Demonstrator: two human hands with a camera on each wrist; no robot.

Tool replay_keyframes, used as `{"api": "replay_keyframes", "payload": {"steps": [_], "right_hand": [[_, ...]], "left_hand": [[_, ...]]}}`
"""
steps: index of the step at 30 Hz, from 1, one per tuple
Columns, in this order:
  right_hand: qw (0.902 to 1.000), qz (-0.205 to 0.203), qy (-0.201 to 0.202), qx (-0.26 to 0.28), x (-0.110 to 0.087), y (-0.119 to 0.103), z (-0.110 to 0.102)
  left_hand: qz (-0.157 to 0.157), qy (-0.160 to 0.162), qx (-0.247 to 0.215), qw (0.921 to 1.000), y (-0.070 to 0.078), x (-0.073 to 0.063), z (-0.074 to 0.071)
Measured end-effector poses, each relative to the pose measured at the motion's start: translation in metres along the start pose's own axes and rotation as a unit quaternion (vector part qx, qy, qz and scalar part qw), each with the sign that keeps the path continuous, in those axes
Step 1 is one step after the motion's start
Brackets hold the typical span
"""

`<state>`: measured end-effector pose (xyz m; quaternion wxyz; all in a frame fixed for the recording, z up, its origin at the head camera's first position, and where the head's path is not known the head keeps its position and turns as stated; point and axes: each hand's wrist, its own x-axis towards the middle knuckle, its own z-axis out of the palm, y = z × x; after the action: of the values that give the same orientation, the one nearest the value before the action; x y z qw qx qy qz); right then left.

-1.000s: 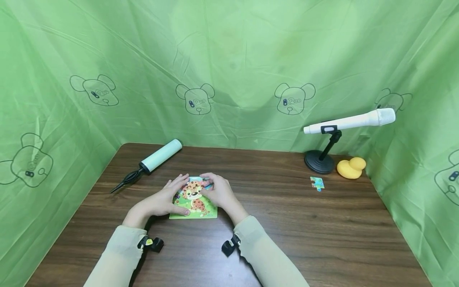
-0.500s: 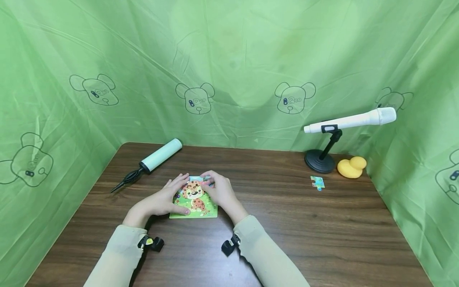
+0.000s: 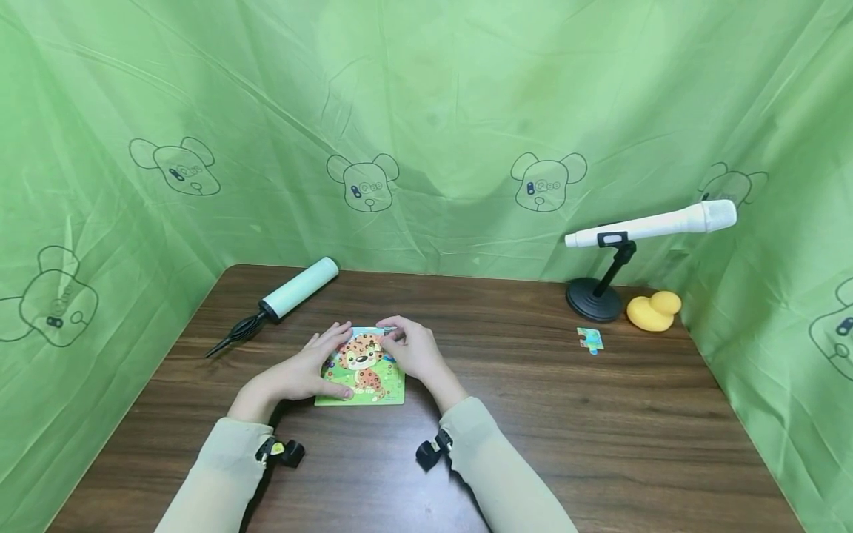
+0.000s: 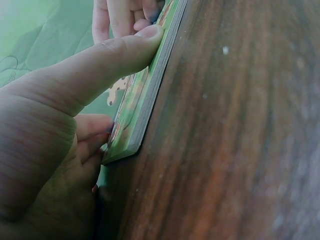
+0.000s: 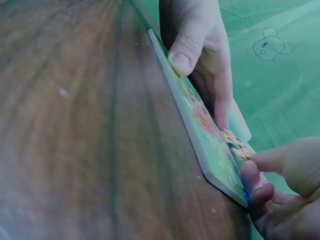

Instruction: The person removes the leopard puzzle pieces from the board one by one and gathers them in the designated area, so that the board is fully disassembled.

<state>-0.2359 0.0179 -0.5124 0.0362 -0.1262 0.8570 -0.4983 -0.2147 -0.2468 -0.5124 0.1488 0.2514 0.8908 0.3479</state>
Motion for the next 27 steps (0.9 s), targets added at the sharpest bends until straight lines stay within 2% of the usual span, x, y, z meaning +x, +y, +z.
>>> {"api": "replay_keyframes", "payload": {"steps": [5, 10, 14, 21, 27], "right_hand": [[0.9999, -0.001, -0.017, 0.004, 0.001, 0.001, -0.007], [0.9997, -0.010, -0.014, 0.016, 0.002, 0.005, -0.016], [0.9986, -0.008, -0.016, 0.050, 0.002, 0.005, -0.029], [0.9873, -0.004, -0.051, 0.150, 0.004, -0.005, -0.070], [0.9871, -0.010, -0.048, 0.153, -0.001, -0.005, -0.116]], "left_hand": [[0.000, -0.002, -0.001, 1.0000, 0.000, 0.001, 0.000], [-0.003, -0.004, -0.002, 1.0000, 0.000, 0.001, 0.001], [-0.010, -0.008, 0.002, 0.9999, 0.000, 0.001, 0.001], [-0.021, -0.011, 0.006, 0.9997, 0.000, 0.000, 0.001], [-0.023, -0.006, 0.007, 0.9997, -0.001, 0.000, 0.003]]}}
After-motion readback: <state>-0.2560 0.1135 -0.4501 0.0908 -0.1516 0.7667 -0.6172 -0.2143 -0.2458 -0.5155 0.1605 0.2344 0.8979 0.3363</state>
